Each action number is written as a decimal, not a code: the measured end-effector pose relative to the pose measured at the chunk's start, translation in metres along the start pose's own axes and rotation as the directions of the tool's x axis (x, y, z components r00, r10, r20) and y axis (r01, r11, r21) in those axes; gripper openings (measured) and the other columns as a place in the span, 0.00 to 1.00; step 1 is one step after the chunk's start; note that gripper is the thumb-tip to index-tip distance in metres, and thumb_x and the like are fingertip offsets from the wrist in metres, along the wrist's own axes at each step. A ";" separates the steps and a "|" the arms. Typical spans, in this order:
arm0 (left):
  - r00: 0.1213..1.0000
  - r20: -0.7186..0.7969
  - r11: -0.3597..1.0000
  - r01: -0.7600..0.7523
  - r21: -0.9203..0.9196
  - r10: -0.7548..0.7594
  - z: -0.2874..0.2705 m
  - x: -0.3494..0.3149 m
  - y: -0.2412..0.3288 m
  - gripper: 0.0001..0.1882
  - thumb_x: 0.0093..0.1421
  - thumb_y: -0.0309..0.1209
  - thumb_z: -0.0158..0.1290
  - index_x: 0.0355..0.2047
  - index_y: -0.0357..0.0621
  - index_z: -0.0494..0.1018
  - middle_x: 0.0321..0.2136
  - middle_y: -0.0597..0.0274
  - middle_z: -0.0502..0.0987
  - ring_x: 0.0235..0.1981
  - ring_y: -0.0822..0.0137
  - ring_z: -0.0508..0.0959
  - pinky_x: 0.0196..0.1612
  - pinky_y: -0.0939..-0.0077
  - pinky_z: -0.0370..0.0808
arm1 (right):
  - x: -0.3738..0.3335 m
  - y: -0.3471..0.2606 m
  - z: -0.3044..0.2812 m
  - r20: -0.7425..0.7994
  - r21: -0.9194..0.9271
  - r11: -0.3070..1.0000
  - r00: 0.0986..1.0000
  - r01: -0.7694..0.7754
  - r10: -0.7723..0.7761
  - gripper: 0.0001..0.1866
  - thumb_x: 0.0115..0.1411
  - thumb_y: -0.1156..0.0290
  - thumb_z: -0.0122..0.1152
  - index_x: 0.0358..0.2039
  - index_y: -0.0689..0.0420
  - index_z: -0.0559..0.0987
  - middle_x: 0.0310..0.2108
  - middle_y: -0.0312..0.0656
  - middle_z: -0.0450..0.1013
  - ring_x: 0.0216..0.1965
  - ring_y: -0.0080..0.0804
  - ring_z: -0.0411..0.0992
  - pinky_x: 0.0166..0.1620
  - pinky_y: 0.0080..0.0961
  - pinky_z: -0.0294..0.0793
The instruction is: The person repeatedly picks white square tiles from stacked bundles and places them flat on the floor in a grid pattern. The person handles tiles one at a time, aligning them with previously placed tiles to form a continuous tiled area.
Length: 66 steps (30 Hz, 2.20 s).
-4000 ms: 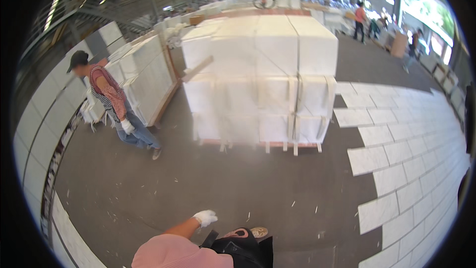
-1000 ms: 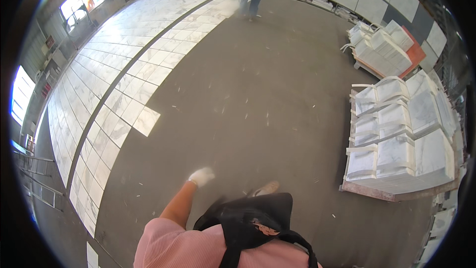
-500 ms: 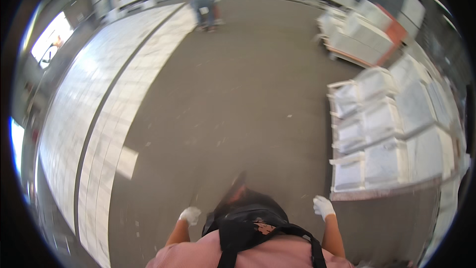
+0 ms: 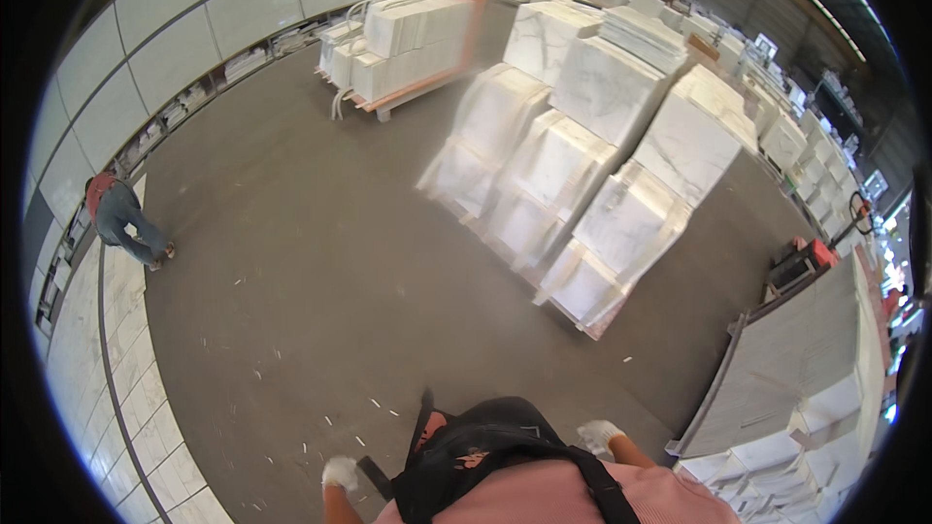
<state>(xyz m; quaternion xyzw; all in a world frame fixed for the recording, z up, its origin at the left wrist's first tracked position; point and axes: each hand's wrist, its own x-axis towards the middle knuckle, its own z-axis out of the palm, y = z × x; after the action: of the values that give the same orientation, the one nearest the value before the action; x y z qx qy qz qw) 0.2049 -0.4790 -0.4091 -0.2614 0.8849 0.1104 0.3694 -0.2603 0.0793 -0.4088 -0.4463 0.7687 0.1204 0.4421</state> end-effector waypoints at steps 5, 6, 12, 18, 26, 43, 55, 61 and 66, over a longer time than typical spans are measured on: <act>0.979 -0.145 0.964 0.108 -0.243 -0.146 -0.135 0.121 -0.067 0.24 0.59 0.43 0.53 0.50 0.40 0.78 0.57 0.44 0.75 0.60 0.47 0.72 0.62 0.57 0.70 | -0.005 -0.027 -0.013 0.244 0.527 0.743 0.911 -0.413 0.333 0.13 0.58 0.64 0.57 0.41 0.55 0.80 0.38 0.53 0.80 0.42 0.51 0.80 0.45 0.43 0.79; 0.965 -0.122 0.878 0.153 -0.453 -0.231 -0.159 0.142 -0.064 0.31 0.61 0.49 0.50 0.56 0.37 0.75 0.60 0.43 0.73 0.63 0.46 0.69 0.65 0.57 0.67 | 0.008 -0.022 -0.031 0.255 0.570 0.696 0.900 -0.436 0.354 0.14 0.59 0.64 0.57 0.42 0.55 0.80 0.39 0.53 0.80 0.42 0.51 0.79 0.46 0.43 0.79; 0.950 -0.309 0.742 -0.183 -0.645 -0.034 -0.283 0.206 0.050 0.33 0.62 0.50 0.54 0.60 0.41 0.73 0.59 0.51 0.75 0.59 0.53 0.75 0.62 0.63 0.71 | 0.117 0.029 -0.178 0.144 0.818 0.485 0.927 -0.308 0.345 0.18 0.61 0.59 0.56 0.49 0.53 0.78 0.44 0.51 0.78 0.45 0.48 0.78 0.48 0.41 0.78; 0.983 -0.157 0.843 -0.163 -0.512 0.096 -0.363 0.215 0.114 0.31 0.63 0.53 0.49 0.61 0.51 0.72 0.60 0.53 0.73 0.61 0.48 0.72 0.64 0.57 0.67 | 0.209 0.056 -0.342 0.067 0.985 0.149 0.984 -0.092 0.164 0.22 0.64 0.55 0.56 0.55 0.52 0.75 0.49 0.49 0.77 0.49 0.46 0.76 0.51 0.40 0.77; 0.974 -0.120 0.073 -0.108 -0.991 -0.193 -0.497 0.215 0.096 0.27 0.61 0.48 0.55 0.57 0.48 0.75 0.50 0.54 0.80 0.46 0.58 0.81 0.50 0.62 0.78 | 0.318 -0.012 -0.626 -0.382 0.924 -0.036 0.919 0.380 -0.101 0.30 0.68 0.51 0.56 0.66 0.49 0.67 0.62 0.41 0.67 0.62 0.38 0.65 0.62 0.47 0.66; 0.817 -0.554 -0.264 -0.505 -0.822 0.162 -0.765 0.374 -0.067 0.27 0.68 0.52 0.53 0.47 0.36 0.75 0.37 0.56 0.81 0.38 0.63 0.80 0.44 0.70 0.78 | 0.422 -0.404 -0.964 -0.618 0.648 -0.761 0.607 0.035 -0.499 0.30 0.69 0.44 0.51 0.61 0.52 0.72 0.43 0.38 0.81 0.49 0.43 0.77 0.69 0.68 0.48; 0.825 -0.552 0.524 -0.525 -0.671 0.119 -0.966 0.489 -0.175 0.22 0.67 0.50 0.51 0.48 0.47 0.80 0.42 0.49 0.83 0.44 0.51 0.83 0.48 0.60 0.77 | 0.567 -0.433 -1.185 -0.772 0.565 -0.824 0.330 -0.039 -0.544 0.44 0.62 0.23 0.36 0.70 0.37 0.61 0.61 0.44 0.67 0.65 0.54 0.58 0.67 0.73 0.46; 0.799 -0.600 0.521 -0.526 -0.672 0.034 -1.050 0.544 -0.220 0.17 0.65 0.46 0.54 0.42 0.46 0.80 0.37 0.49 0.82 0.41 0.47 0.82 0.45 0.60 0.77 | 0.615 -0.447 -1.295 -0.598 0.763 -0.642 0.297 -0.072 -0.745 0.41 0.63 0.34 0.50 0.68 0.47 0.61 0.68 0.50 0.57 0.67 0.52 0.56 0.66 0.50 0.56; 0.885 -0.465 0.551 -0.407 -0.729 0.039 -1.091 0.593 -0.264 0.20 0.68 0.46 0.50 0.44 0.43 0.79 0.40 0.48 0.82 0.41 0.47 0.81 0.45 0.59 0.77 | 0.691 -0.457 -1.344 -0.430 0.873 -0.488 0.478 0.004 -0.766 0.34 0.71 0.40 0.41 0.59 0.59 0.67 0.53 0.53 0.71 0.49 0.48 0.72 0.48 0.44 0.75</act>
<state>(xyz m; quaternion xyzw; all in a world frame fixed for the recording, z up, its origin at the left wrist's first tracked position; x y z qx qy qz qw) -0.6522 -1.3503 -0.0652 -0.2997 0.8168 0.4929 0.0045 -0.8125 -1.3620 -0.0771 -0.1755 0.1135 -0.5975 0.7742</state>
